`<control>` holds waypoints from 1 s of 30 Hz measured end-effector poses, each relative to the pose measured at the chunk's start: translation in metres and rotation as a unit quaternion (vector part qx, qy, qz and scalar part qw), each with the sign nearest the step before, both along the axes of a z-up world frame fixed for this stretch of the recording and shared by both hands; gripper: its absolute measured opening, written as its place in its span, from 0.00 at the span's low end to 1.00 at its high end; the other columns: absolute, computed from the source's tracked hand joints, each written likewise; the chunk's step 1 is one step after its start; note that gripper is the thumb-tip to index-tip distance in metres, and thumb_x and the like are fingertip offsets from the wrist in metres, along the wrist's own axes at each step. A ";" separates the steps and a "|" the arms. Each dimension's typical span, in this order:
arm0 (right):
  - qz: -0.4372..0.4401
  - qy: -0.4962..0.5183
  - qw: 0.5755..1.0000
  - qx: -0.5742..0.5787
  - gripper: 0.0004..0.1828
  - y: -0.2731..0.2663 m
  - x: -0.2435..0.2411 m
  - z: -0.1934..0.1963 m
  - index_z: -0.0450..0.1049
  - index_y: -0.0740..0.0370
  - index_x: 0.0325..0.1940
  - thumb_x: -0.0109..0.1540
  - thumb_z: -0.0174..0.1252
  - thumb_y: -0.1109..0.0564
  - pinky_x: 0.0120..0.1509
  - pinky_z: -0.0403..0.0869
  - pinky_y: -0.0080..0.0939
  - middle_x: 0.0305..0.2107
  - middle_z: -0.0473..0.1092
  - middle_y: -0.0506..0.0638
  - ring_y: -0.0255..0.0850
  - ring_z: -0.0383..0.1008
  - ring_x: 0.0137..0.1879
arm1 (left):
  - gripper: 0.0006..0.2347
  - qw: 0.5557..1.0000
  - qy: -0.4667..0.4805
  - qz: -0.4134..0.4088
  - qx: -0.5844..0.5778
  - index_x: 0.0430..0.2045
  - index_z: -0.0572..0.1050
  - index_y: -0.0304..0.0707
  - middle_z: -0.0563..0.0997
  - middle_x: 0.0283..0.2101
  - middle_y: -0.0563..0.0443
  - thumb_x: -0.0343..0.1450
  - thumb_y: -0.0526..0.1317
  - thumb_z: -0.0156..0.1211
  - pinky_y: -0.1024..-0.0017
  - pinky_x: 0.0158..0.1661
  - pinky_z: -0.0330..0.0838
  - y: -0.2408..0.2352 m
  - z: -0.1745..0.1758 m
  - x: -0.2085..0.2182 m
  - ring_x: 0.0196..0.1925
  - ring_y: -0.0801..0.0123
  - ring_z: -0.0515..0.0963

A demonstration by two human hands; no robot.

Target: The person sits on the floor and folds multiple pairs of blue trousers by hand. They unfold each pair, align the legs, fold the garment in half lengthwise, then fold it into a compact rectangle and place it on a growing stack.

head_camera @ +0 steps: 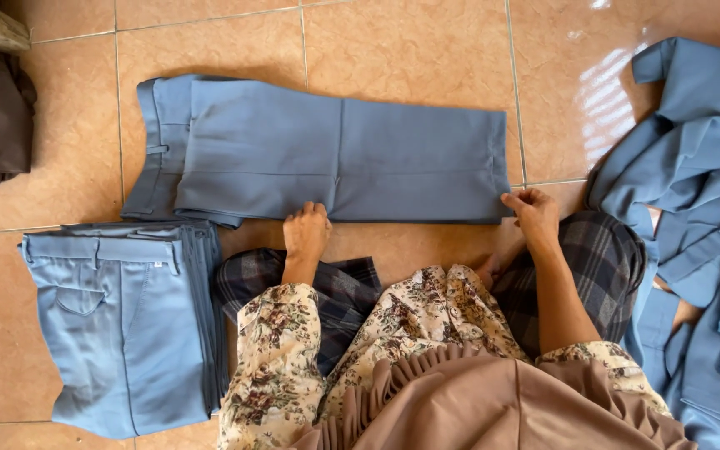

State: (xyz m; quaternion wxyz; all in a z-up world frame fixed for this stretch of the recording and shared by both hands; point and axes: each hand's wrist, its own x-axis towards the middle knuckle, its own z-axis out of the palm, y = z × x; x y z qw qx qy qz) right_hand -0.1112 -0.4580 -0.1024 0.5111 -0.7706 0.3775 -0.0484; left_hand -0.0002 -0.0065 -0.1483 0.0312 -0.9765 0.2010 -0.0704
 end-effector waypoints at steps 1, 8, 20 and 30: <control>0.020 0.039 0.999 -0.012 0.16 -0.002 -0.002 -0.011 0.80 0.60 0.38 0.57 0.72 0.46 0.31 0.73 0.36 0.24 0.73 0.53 0.40 0.74 0.29 | 0.08 1.000 0.021 -0.001 0.008 0.28 0.76 0.45 0.76 0.31 0.54 0.62 0.44 0.65 0.60 0.35 0.75 0.001 -0.003 -0.005 0.30 0.60 0.83; 0.071 0.167 0.974 -0.132 0.33 -0.007 0.019 -0.052 0.71 0.56 0.66 0.64 0.64 0.36 0.60 0.71 0.65 0.47 0.76 0.60 0.61 0.73 0.60 | 0.05 0.988 0.143 0.053 -0.024 0.30 0.79 0.44 0.79 0.35 0.51 0.65 0.40 0.63 0.56 0.42 0.68 -0.006 -0.029 -0.004 0.38 0.55 0.83; -0.018 -0.005 0.999 0.040 0.23 -0.019 0.047 -0.133 0.75 0.64 0.47 0.53 0.75 0.54 0.33 0.72 0.46 0.34 0.70 0.56 0.49 0.73 0.38 | 0.15 0.922 0.144 0.178 -0.312 0.54 0.72 0.47 0.74 0.49 0.38 0.72 0.39 0.58 0.49 0.48 0.79 -0.073 -0.031 0.035 0.50 0.38 0.81; -0.059 -0.256 0.893 0.365 0.36 -0.046 0.036 0.200 0.73 0.45 0.69 0.54 0.60 0.59 0.61 0.82 0.36 0.51 0.78 0.41 0.35 0.81 0.52 | 0.20 0.872 0.264 0.106 -0.398 0.61 0.69 0.48 0.76 0.53 0.32 0.74 0.49 0.50 0.46 0.49 0.73 -0.261 -0.010 -0.005 0.46 0.36 0.81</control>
